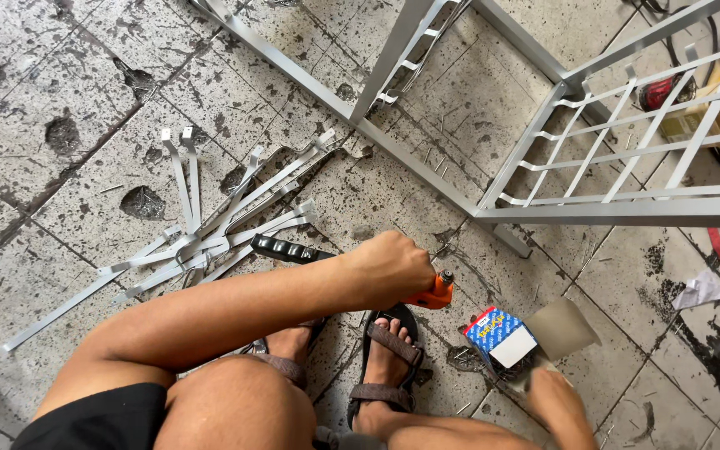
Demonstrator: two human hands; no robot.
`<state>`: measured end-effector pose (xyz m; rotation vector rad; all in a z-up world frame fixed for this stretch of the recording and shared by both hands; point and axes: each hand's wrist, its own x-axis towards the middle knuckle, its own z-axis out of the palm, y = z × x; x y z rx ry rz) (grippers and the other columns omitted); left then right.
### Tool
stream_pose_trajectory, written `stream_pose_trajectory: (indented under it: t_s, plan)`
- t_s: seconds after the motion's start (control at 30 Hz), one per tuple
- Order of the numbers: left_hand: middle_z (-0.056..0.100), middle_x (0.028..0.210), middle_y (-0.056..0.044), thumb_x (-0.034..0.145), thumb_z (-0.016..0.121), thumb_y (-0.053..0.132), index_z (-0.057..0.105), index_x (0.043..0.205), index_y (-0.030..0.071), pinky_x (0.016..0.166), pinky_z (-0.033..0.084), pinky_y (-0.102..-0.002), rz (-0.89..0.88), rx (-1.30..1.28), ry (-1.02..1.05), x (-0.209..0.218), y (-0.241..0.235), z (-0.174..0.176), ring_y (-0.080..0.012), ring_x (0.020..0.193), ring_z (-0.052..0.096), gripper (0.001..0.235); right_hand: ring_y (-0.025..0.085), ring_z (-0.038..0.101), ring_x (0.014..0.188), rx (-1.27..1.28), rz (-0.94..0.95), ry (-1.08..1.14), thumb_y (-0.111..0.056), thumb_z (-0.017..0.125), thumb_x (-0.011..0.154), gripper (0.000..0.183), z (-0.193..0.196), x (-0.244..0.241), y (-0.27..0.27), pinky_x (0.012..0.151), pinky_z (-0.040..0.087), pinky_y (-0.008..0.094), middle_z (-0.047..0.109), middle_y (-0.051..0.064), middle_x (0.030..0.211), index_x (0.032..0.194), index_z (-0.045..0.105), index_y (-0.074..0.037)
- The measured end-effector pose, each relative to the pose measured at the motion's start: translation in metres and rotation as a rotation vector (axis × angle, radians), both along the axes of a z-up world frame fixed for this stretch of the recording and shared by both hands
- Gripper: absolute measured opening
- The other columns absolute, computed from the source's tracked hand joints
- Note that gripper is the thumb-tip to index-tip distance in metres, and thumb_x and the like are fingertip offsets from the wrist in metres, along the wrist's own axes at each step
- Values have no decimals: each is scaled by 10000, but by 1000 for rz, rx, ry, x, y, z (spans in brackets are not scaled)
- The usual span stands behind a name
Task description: The person assembles a white metal frame by inserting rivets into pre-drilled holes and using a hand riveter to secure them. The person handles thin metal strips, places them onto the frame, and uses the riveter to fasten various points of the structure.
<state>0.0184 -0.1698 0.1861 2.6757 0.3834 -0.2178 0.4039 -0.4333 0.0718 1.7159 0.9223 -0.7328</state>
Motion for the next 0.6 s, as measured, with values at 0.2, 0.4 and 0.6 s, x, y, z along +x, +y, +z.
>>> stream_pose_trajectory:
  t_s: [0.2, 0.4, 0.6]
  plan:
    - [612, 601, 44, 1073, 638, 276, 596, 709, 133, 426, 473, -261, -20, 99, -46, 13, -11, -11, -96, 515, 600, 393, 231, 825, 998, 964, -308, 642, -67, 673, 908, 171, 178, -110, 119, 944, 693, 283, 812, 151, 1052, 1069, 728, -48]
    - [713, 708, 4, 939, 662, 110, 620, 696, 192, 475, 521, -356, -19, 154, -136, 22, -21, -25, -206, 606, 694, 260, 257, 813, 968, 1576, -30, 1352, 104, 732, 893, 522, 150, -187, 159, 913, 685, 310, 747, 107, 1070, 1361, 522, 9]
    - [718, 655, 2, 894, 679, 304, 707, 647, 211, 509, 593, -382, 117, 158, -265, 8, -25, -19, -233, 631, 746, 266, 327, 800, 845, 1589, -123, 1502, 141, 757, 766, 386, 139, -191, 176, 682, 684, 409, 775, 262, 868, 1145, 697, 110]
